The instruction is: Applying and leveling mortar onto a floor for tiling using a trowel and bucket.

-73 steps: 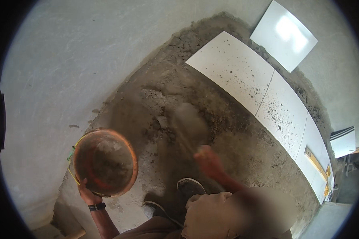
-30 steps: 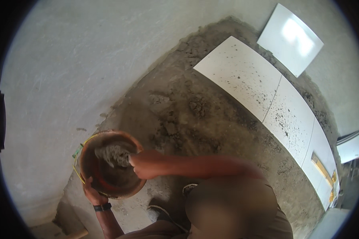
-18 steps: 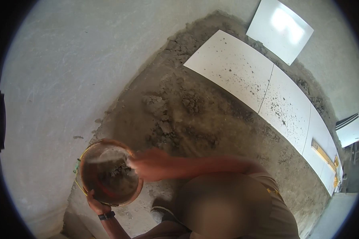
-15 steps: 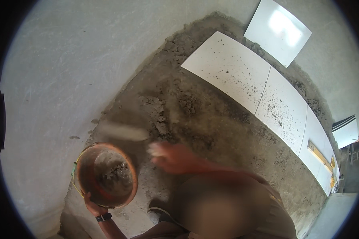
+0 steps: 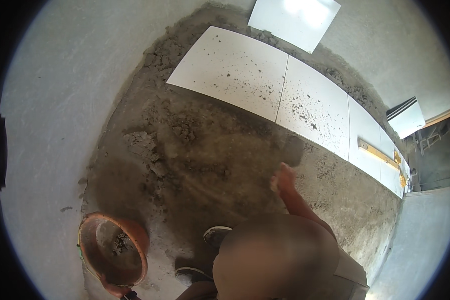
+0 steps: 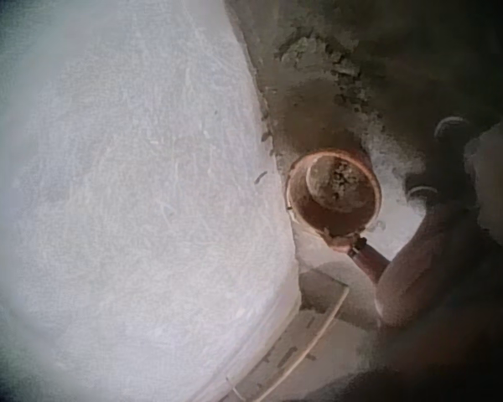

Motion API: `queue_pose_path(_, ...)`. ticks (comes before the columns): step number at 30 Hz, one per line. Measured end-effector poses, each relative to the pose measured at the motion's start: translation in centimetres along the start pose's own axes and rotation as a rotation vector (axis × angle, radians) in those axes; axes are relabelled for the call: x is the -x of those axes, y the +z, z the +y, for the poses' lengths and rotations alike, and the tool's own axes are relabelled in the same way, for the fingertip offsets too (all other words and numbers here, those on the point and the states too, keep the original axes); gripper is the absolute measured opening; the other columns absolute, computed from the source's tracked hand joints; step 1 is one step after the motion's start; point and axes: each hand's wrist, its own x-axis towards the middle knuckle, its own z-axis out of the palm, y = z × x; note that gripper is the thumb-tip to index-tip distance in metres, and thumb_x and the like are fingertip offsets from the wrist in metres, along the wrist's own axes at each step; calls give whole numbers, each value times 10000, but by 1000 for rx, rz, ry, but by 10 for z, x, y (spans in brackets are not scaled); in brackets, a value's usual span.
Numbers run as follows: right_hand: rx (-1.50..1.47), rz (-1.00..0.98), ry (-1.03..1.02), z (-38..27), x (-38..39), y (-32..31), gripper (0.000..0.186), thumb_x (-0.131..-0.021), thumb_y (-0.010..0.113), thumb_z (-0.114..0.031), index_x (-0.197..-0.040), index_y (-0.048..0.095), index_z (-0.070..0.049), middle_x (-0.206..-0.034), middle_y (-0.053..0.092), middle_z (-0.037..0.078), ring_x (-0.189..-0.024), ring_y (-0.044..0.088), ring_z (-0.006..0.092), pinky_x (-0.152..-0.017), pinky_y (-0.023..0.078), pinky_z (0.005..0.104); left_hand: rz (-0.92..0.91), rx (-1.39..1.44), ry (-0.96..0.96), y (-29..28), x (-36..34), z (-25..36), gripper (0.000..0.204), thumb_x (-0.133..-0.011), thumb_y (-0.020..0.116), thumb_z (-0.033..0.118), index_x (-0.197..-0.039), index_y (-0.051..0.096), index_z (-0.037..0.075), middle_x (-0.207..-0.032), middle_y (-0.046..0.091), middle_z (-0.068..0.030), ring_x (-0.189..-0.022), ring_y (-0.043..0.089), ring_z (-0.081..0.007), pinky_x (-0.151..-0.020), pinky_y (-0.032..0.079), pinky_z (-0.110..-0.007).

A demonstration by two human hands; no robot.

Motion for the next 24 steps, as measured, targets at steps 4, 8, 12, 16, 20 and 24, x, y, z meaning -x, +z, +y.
queue_pose_path(4, 225, -326, -74, 27, 50, 145, 311, -937, 569, -391, -1065, 502, -115, -768, 535, 60, -555, 545, 181, -449, 464, 333, -92, -571, 826, -181, -114, -57, 552, -854, 563, 353, -1250, 518, -29, -1229, 575, -136, -1145, 524, -305, -997, 398, -427)
queue_pose_path(8, 601, -506, -133, 13, 56, 159, 388, -935, 580, -394, -1130, 518, -65, -864, 599, 116, -678, 616, 257, -557, 511, 402, 3, 69, -213, -52, -35, -19, 544, -844, 571, 359, -1228, 536, -24, -1221, 578, -132, -1139, 526, -308, -983, 407, -426)
queue_pose_path(12, 1118, -75, -909, 40, 29, 95, 508, -923, 591, -398, -1249, 486, -22, -1073, 623, 218, -944, 611, 408, -817, 495, 472, 22, 122, -221, -48, -34, -15, 522, -846, 564, 350, -1219, 545, -16, -1210, 585, -130, -1116, 538, -309, -970, 417, -427)
queue_pose_path(16, 1308, -130, -980, -1, 17, 33, 521, -913, 585, -364, -1294, 469, -28, -1183, 579, 244, -1058, 575, 430, -875, 474, 487, 182, 123, -182, -24, -16, -12, 514, -851, 556, 348, -1225, 543, -4, -1192, 595, -126, -1093, 550, -307, -966, 421, -427)
queue_pose_path(20, 1571, -330, -1140, -76, 31, 111, 478, -911, 561, -306, -1326, 450, -97, -1166, 588, 207, -975, 620, 398, -791, 521, 485, 12, 133, -237, -36, -19, -5, 495, -857, 549, 337, -1219, 546, 0, -1179, 599, -123, -1082, 556, -305, -956, 428, -426)
queue_pose_path(24, 1693, -416, -1138, -100, 35, 249, 428, -904, 529, -250, -1283, 465, -61, -1108, 602, 203, -958, 634, 379, -798, 527, 464, 157, -3, -134, -38, -16, -9, 474, -865, 547, 320, -1213, 550, -3, -1175, 603, -123, -1076, 564, -300, -949, 436, -422)
